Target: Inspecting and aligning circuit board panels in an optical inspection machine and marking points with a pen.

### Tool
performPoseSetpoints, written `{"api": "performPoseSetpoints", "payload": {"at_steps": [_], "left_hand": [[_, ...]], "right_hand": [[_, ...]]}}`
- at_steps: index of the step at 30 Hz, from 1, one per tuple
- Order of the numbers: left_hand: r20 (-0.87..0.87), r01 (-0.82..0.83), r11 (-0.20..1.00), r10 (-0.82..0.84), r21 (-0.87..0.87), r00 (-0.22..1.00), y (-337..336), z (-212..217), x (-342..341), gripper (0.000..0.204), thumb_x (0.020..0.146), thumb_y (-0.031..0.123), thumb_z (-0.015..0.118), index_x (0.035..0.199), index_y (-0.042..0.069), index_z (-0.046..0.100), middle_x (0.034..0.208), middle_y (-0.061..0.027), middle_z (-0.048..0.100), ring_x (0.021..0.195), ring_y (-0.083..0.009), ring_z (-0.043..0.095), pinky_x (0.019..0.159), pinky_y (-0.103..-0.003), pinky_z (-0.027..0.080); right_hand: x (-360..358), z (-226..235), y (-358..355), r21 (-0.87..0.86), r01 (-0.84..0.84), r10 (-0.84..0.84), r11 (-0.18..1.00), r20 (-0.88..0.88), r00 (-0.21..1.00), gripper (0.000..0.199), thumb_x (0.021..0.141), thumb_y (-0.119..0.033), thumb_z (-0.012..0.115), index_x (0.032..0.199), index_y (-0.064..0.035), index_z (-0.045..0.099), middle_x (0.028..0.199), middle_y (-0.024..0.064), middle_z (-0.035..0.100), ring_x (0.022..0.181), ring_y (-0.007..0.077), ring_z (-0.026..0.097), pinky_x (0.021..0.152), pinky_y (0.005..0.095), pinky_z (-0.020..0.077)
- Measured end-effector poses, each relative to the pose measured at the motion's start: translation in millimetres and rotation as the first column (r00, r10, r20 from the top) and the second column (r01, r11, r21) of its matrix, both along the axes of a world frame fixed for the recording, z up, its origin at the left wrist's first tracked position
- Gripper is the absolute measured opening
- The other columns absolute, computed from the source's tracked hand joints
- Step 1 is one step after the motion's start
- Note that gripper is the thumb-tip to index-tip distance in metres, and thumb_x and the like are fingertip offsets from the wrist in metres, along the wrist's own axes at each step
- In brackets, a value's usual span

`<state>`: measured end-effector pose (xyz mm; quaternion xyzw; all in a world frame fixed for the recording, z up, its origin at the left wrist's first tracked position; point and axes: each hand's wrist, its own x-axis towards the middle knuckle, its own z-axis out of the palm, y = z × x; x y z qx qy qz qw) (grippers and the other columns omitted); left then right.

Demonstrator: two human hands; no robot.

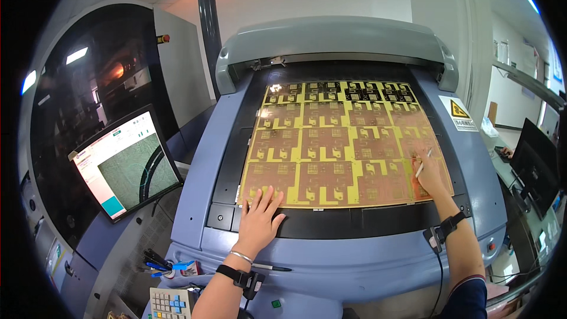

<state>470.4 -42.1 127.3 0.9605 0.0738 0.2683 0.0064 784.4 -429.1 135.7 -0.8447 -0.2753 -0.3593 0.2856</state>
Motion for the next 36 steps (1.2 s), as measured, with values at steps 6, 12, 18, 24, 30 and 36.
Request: {"api": "performPoseSetpoints", "payload": {"at_steps": [6,12,18,24,30,36], "left_hand": [[0.019,0.145,0.922,-0.148,-0.358,0.989,-5,21,-68,0.047,0.095,0.028,0.052,0.139,0.015,0.044,0.144,-0.0151,0.040,0.134,-0.0329,0.036,0.108,-0.052,0.029],[0.411,0.255,0.590,0.144,-0.766,0.900,-3,54,-249,0.030,0.096,0.016,0.052,0.120,0.001,0.061,0.114,-0.0096,0.066,0.103,-0.0149,0.061,0.088,-0.031,0.048],[0.308,-0.304,0.563,0.742,-0.768,0.595,45,-47,-431,0.024,0.092,0.015,0.056,0.111,0.005,0.066,0.111,-0.0118,0.066,0.099,-0.0220,0.064,0.086,-0.033,0.049],[-0.042,-0.792,0.477,0.847,-0.382,0.530,51,-123,-475,0.025,0.088,0.021,0.059,0.111,0.017,0.066,0.127,-0.0123,0.057,0.120,-0.0347,0.050,0.100,-0.052,0.038],[-0.121,-0.808,0.494,0.825,-0.321,0.552,56,-128,-469,0.032,0.092,0.026,0.054,0.123,0.021,0.058,0.138,-0.0101,0.049,0.132,-0.0327,0.039,0.103,-0.063,0.028],[-0.106,-0.810,0.505,0.826,-0.298,0.554,45,-121,-468,0.028,0.090,0.023,0.056,0.117,0.019,0.062,0.137,-0.0124,0.049,0.129,-0.0348,0.041,0.101,-0.062,0.029]], "right_hand": [[-111,19,41,-0.031,-0.185,0.163,0.982,-0.347,0.924,0.041,0.084,-0.006,0.064,0.124,-0.0091,0.053,0.112,0.0234,0.060,0.115,0.0403,0.053,0.096,0.0433,0.0422],[-261,12,71,0.482,-0.349,0.524,0.804,-0.295,0.799,0.031,0.089,0.003,0.052,0.120,-0.0016,0.055,0.123,0.0196,0.059,0.121,0.0280,0.055,0.098,0.0345,0.0426],[-369,-90,98,0.423,-0.497,0.622,0.758,-0.239,0.745,0.026,0.088,0.005,0.049,0.111,-0.0002,0.061,0.116,0.0195,0.063,0.109,0.0313,0.061,0.093,0.0370,0.0463],[-404,-132,119,0.233,-0.552,0.597,0.800,-0.233,0.767,0.023,0.086,0.001,0.052,0.107,-0.0004,0.062,0.114,0.0213,0.063,0.101,0.0378,0.060,0.089,0.0438,0.0451],[-400,-137,121,0.197,-0.505,0.539,0.841,-0.212,0.815,0.021,0.087,0.000,0.050,0.105,0.0008,0.061,0.114,0.0222,0.062,0.100,0.0382,0.060,0.088,0.0445,0.0443],[-400,-138,123,0.279,-0.493,0.549,0.824,-0.181,0.816,0.018,0.088,0.003,0.045,0.097,0.0012,0.061,0.108,0.0223,0.064,0.096,0.0358,0.063,0.083,0.0402,0.0502]]}}
